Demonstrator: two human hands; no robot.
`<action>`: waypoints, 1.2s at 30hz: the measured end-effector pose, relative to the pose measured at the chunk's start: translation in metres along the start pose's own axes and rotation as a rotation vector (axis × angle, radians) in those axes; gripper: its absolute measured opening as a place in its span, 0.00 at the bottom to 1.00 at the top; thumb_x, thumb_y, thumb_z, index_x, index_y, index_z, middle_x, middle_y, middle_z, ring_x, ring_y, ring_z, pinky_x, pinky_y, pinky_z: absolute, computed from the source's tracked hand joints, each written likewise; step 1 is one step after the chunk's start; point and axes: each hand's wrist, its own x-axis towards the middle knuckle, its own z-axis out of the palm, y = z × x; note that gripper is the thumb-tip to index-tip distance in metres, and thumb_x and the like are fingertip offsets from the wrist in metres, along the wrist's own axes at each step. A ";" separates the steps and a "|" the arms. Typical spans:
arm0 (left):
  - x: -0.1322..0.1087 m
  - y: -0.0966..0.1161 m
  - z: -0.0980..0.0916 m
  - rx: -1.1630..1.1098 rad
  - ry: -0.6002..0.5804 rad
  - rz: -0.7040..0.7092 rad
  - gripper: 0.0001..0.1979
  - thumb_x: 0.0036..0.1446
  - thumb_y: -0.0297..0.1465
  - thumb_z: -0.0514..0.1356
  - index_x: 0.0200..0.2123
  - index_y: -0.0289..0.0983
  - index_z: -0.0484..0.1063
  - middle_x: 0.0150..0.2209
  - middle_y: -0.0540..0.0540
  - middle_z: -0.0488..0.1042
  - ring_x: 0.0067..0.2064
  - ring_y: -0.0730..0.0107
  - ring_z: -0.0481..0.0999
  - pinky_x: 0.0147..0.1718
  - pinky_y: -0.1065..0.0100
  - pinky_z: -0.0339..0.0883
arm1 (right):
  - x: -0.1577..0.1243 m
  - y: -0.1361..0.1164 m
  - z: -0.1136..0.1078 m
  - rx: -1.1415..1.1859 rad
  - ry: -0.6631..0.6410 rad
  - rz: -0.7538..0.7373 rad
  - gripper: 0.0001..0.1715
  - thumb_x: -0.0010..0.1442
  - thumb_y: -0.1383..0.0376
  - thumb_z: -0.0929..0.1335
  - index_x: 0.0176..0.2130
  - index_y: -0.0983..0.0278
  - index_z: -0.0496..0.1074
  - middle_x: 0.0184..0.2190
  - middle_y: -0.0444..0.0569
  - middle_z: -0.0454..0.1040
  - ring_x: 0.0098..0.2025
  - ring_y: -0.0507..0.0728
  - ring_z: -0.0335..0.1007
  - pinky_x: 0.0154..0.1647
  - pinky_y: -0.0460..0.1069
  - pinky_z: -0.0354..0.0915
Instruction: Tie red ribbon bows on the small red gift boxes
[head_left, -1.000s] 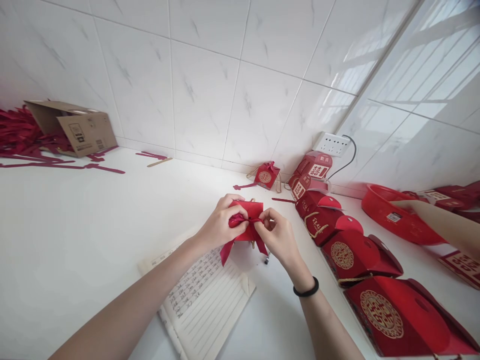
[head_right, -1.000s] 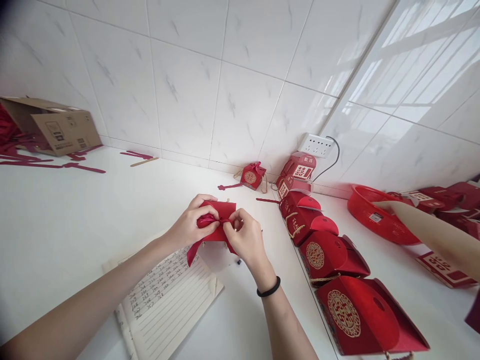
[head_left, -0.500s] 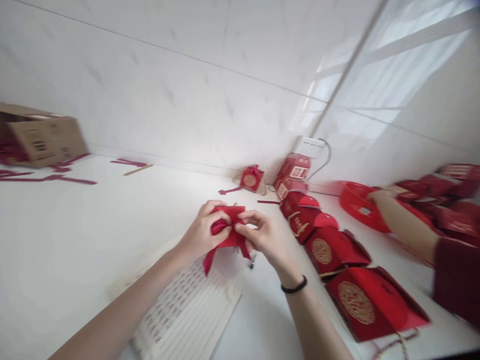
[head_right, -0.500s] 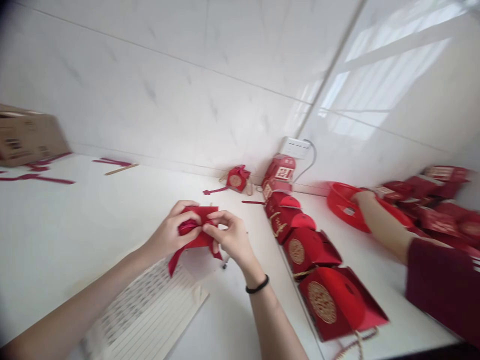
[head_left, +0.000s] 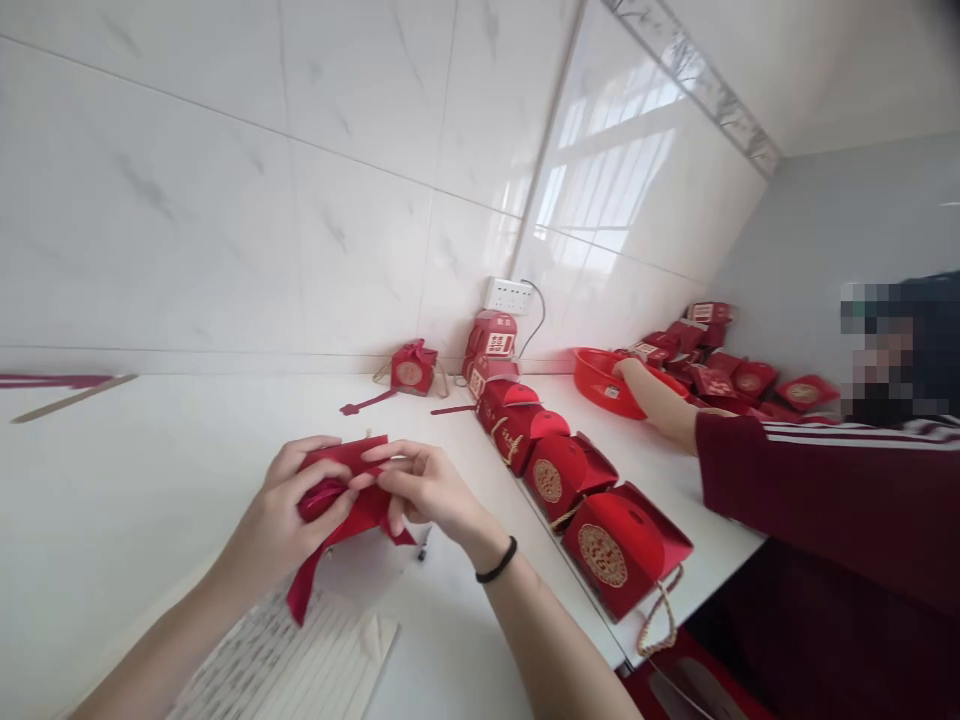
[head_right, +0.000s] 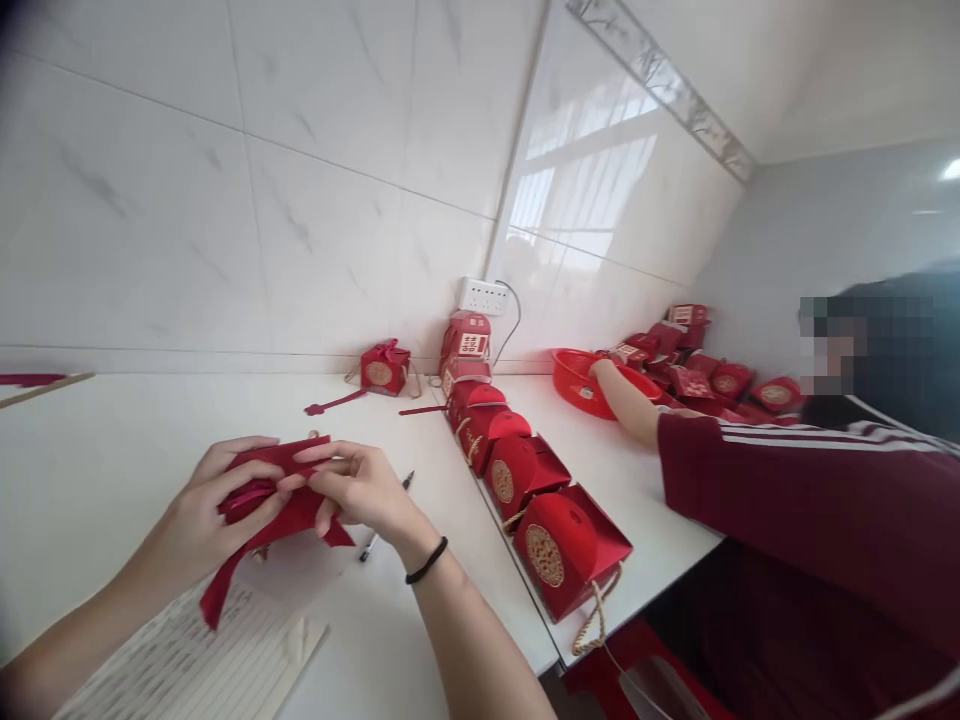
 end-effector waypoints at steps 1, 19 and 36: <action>-0.001 0.003 0.000 0.000 -0.011 -0.008 0.06 0.54 0.37 0.57 0.30 0.42 0.71 0.45 0.46 0.65 0.50 0.60 0.67 0.50 0.58 0.65 | -0.001 -0.001 0.001 -0.012 0.005 0.001 0.16 0.48 0.62 0.68 0.38 0.64 0.68 0.33 0.49 0.76 0.14 0.47 0.64 0.10 0.41 0.42; -0.006 0.015 -0.001 -0.133 -0.136 -0.118 0.02 0.53 0.30 0.57 0.30 0.39 0.70 0.50 0.45 0.62 0.55 0.60 0.61 0.53 0.57 0.62 | -0.008 0.000 0.002 -0.225 0.185 -0.027 0.11 0.43 0.64 0.63 0.31 0.63 0.62 0.27 0.46 0.74 0.11 0.45 0.52 0.12 0.42 0.46; -0.006 0.014 0.000 -0.125 -0.125 -0.099 0.02 0.54 0.29 0.57 0.30 0.39 0.69 0.50 0.45 0.61 0.56 0.62 0.61 0.54 0.59 0.61 | -0.012 -0.004 0.004 -0.631 0.298 -0.200 0.12 0.51 0.60 0.67 0.33 0.66 0.69 0.34 0.50 0.72 0.23 0.50 0.63 0.22 0.45 0.60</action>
